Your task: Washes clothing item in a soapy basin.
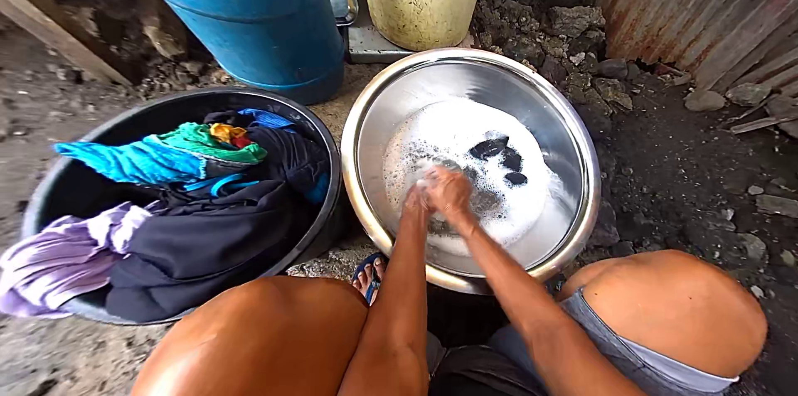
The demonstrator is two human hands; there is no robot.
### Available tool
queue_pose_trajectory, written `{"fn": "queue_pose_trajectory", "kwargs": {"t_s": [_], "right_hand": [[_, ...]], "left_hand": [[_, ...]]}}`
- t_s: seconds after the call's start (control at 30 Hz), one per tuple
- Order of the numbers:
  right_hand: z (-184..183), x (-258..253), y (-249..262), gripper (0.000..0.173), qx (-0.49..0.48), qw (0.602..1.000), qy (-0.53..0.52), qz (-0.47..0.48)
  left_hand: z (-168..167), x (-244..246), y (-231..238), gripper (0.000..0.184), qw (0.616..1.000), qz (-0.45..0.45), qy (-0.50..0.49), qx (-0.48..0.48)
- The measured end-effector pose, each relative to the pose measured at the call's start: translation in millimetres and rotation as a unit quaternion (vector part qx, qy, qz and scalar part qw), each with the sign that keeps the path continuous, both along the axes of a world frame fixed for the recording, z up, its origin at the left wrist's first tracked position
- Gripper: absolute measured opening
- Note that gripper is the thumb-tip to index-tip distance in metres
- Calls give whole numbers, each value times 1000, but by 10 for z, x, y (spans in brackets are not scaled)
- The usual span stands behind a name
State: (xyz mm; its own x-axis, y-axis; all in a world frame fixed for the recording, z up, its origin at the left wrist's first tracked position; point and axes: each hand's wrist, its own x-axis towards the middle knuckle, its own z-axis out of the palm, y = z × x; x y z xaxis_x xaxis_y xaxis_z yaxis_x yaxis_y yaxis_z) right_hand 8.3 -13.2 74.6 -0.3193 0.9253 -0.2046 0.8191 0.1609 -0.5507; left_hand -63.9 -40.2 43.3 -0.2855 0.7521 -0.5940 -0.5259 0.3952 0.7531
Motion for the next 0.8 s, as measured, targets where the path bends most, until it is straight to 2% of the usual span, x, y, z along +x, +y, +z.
{"fn": "queue_pose_trajectory", "kwargs": {"t_s": [0.03, 0.1, 0.2, 0.27, 0.33, 0.37, 0.4, 0.47, 0.53, 0.57, 0.6, 0.63, 0.67, 0.7, 0.77, 0.8], "right_hand": [[-106, 152, 216, 34, -8, 999, -6, -47], [-337, 408, 534, 45, -17, 992, -39, -115], [-634, 648, 674, 55, -96, 988, -51, -112], [-902, 886, 674, 55, -154, 971, 27, -182], [-1181, 1076, 613, 54, -186, 922, 127, -316], [-1212, 1089, 572, 53, -198, 903, 157, -348], [-1185, 1041, 515, 50, -202, 903, 179, -333], [-1074, 786, 400, 43, -200, 938, 203, -197], [-829, 352, 240, 41, -183, 953, 235, -63], [-666, 133, 121, 42, -155, 959, 236, -20], [-500, -46, -5, 44, -111, 969, 221, 14], [-322, -168, -128, 46, -69, 977, 198, 42], [-164, -248, -244, 49, -33, 981, 179, 68], [-39, -308, -351, 51, 2, 983, 161, 91], [39, -383, -497, 51, 78, 982, 121, 118], [-15, -379, -493, 48, 98, 984, 95, 111]], "left_hand": [[39, 72, 118, 23, 999, -38, 3, -37], [69, 105, 254, 37, 992, -123, -5, -37], [-28, 8, 348, 46, 988, -145, 44, -12], [-177, -88, 332, 46, 987, -141, 70, -33], [-269, -148, 265, 49, 975, -159, 113, -106], [-300, -148, 225, 53, 971, -152, 122, -141], [-325, -133, 172, 58, 970, -136, 111, -169], [-362, -76, 68, 64, 975, -85, 62, -194], [-325, -47, -65, 61, 989, -52, 51, -128], [-155, -20, -176, 56, 991, -57, 84, -90], [233, 19, -255, 49, 983, -89, 121, -107], [716, 118, -229, 45, 973, -102, 119, -171], [896, 302, -132, 40, 958, -41, 178, -219], [946, 356, -52, 40, 951, -37, 207, -228], [945, 133, 9, 38, 918, -128, 290, -238], [927, 29, -22, 43, 872, -219, 350, -264]]}}
